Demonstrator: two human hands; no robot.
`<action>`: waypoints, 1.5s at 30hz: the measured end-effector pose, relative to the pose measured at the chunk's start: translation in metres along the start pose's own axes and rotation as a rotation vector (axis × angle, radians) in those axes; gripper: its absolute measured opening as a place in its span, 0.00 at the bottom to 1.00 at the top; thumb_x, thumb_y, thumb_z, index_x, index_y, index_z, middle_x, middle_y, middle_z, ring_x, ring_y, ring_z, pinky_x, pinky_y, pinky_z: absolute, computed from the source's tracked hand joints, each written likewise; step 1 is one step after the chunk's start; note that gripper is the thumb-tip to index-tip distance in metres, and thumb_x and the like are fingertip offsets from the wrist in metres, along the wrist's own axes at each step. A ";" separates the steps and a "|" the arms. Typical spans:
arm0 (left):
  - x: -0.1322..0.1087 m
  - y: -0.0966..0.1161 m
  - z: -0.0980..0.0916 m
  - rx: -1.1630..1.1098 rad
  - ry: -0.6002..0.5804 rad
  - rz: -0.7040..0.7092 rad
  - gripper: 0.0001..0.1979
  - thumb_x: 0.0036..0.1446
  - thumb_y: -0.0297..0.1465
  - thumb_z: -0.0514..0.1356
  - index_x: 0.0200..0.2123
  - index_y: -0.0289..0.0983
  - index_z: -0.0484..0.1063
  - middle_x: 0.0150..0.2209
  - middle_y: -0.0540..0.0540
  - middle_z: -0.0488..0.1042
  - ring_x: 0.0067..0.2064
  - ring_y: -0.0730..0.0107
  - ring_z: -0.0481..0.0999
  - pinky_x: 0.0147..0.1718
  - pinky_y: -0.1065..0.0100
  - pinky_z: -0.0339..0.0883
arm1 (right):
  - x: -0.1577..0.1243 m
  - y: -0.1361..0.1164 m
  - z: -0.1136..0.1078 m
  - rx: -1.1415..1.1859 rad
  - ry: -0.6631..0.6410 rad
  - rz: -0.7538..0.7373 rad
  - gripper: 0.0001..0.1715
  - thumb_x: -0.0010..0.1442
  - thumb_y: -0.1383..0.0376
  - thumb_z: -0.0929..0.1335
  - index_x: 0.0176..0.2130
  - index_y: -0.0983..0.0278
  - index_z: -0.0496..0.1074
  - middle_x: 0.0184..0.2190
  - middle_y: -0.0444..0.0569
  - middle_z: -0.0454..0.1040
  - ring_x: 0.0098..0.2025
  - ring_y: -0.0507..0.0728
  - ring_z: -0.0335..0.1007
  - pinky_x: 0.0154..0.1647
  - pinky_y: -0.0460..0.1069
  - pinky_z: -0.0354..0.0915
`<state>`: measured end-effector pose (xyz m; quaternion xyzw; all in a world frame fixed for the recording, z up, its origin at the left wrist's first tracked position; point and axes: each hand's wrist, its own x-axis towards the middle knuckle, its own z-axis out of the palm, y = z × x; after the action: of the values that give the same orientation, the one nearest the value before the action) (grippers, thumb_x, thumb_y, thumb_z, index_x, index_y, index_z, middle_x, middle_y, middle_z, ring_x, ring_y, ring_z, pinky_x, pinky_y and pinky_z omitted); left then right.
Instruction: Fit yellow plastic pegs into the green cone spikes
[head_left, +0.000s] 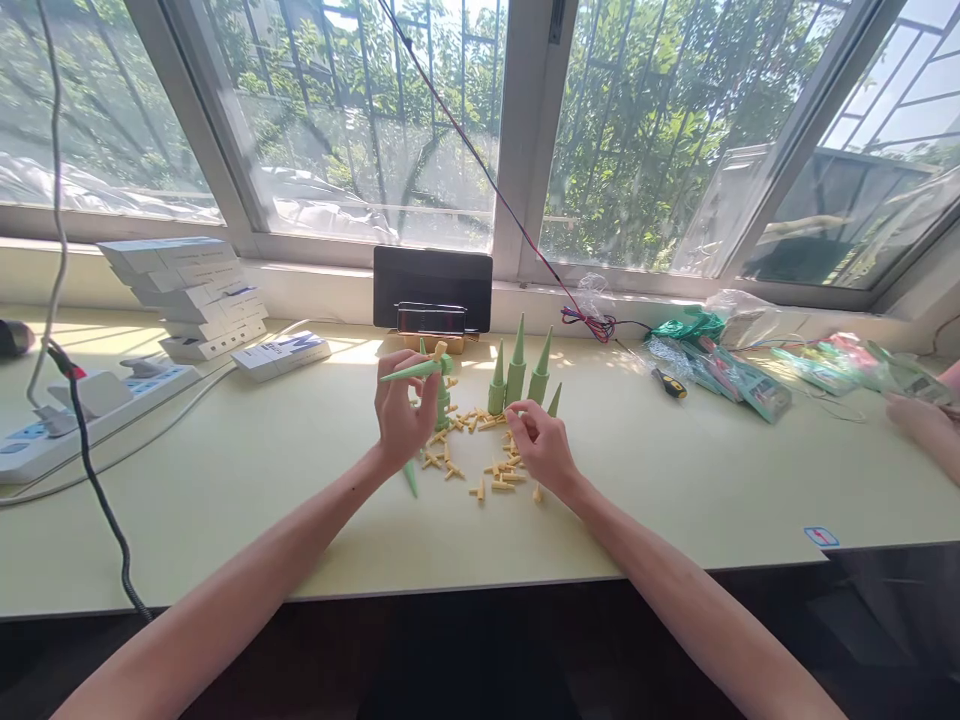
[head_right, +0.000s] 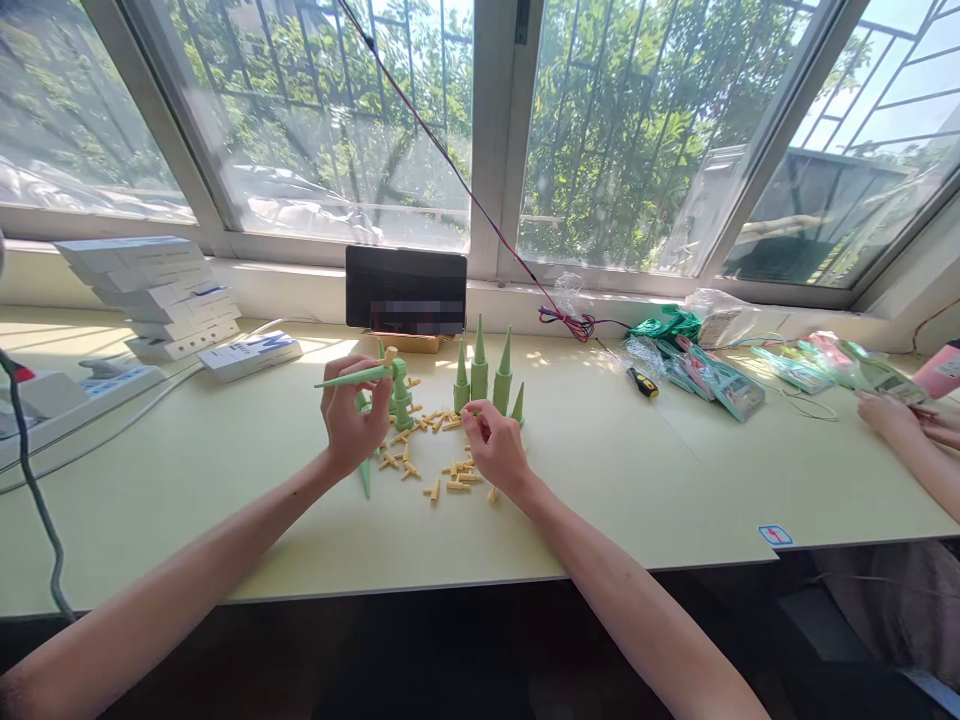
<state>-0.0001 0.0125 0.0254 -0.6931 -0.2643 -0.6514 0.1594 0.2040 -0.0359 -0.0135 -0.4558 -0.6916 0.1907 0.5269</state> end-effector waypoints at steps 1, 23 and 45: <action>0.004 -0.003 0.000 0.018 0.020 -0.010 0.07 0.63 0.29 0.58 0.44 0.37 0.69 0.41 0.41 0.71 0.39 0.67 0.72 0.27 0.71 0.69 | 0.000 0.001 0.000 0.001 -0.004 -0.001 0.14 0.67 0.55 0.61 0.38 0.63 0.68 0.16 0.37 0.54 0.19 0.49 0.48 0.21 0.45 0.50; 0.027 -0.024 0.000 0.147 -0.199 -0.265 0.08 0.61 0.34 0.60 0.37 0.36 0.75 0.35 0.46 0.71 0.26 0.74 0.63 0.25 0.69 0.59 | -0.001 0.002 0.001 0.025 -0.045 -0.032 0.17 0.68 0.55 0.61 0.33 0.63 0.68 0.17 0.38 0.54 0.20 0.49 0.48 0.22 0.45 0.49; 0.033 -0.031 -0.004 0.198 -0.395 -0.171 0.08 0.63 0.32 0.55 0.36 0.36 0.71 0.35 0.43 0.68 0.35 0.63 0.69 0.30 0.65 0.63 | 0.000 0.004 0.002 -0.027 -0.092 -0.009 0.21 0.68 0.52 0.60 0.34 0.63 0.70 0.17 0.38 0.54 0.20 0.50 0.49 0.22 0.46 0.49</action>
<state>-0.0211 0.0405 0.0546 -0.7633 -0.4107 -0.4851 0.1160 0.2044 -0.0336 -0.0175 -0.4507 -0.7196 0.1998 0.4891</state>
